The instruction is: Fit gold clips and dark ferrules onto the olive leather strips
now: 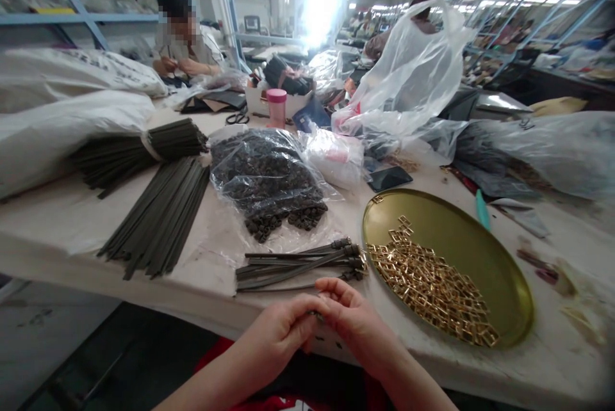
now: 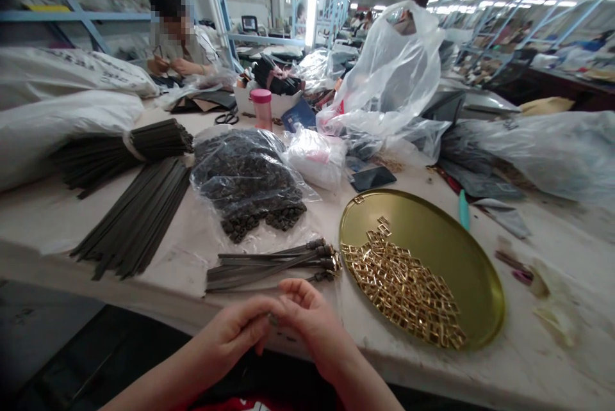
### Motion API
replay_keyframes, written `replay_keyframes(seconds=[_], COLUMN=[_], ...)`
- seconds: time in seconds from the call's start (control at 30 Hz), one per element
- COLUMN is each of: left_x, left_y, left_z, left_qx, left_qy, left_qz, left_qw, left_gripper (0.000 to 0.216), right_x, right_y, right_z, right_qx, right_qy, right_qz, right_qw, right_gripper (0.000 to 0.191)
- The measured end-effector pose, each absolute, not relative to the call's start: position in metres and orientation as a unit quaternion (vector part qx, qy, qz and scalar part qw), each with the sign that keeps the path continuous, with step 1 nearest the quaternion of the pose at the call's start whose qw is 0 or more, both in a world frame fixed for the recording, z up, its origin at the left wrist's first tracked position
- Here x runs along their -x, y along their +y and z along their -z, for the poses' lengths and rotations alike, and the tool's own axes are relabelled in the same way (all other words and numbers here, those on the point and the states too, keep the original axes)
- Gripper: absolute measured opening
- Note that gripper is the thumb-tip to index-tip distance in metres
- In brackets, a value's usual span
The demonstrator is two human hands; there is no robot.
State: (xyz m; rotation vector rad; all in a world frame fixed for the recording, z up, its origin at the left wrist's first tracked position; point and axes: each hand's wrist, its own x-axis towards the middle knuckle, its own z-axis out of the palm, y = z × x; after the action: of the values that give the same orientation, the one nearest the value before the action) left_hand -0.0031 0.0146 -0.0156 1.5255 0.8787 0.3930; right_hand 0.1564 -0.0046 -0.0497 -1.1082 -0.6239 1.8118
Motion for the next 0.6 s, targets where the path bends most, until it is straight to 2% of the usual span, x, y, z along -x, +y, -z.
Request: replay_keyframes(seconds=[0.1, 0.17, 0.23, 0.3, 0.4, 0.6], left_x=[0.003, 0.003, 0.002, 0.002, 0.003, 0.009], left_y=[0.026, 0.033, 0.040, 0.045, 0.050, 0.054], left_z=[0.020, 0.020, 0.020, 0.020, 0.022, 0.024], left_qx=[-0.622, -0.595, -0.576, -0.566, -0.564, -0.566], left_qy=[0.416, 0.434, 0.445, 0.449, 0.454, 0.483], left_qz=[-0.186, -0.189, -0.197, -0.204, -0.202, -0.210], left_qw=[0.637, 0.649, 0.657, 0.660, 0.660, 0.634], left_gripper=[0.024, 0.025, 0.026, 0.027, 0.026, 0.024], right_x=[-0.170, -0.179, -0.183, -0.180, -0.170, -0.178], right_y=[0.028, 0.058, 0.089, 0.114, 0.136, 0.134], right_z=[0.045, 0.043, 0.044, 0.049, 0.059, 0.059], right_qx=[0.505, 0.565, 0.619, 0.639, 0.643, 0.646], right_qy=[-0.409, -0.536, -0.641, -0.713, -0.738, -0.736], right_qz=[-0.634, -0.481, -0.310, -0.184, -0.136, -0.122], right_qw=[0.419, 0.403, 0.331, 0.223, 0.154, 0.162], right_gripper=[0.025, 0.020, 0.015, 0.016, 0.018, 0.017])
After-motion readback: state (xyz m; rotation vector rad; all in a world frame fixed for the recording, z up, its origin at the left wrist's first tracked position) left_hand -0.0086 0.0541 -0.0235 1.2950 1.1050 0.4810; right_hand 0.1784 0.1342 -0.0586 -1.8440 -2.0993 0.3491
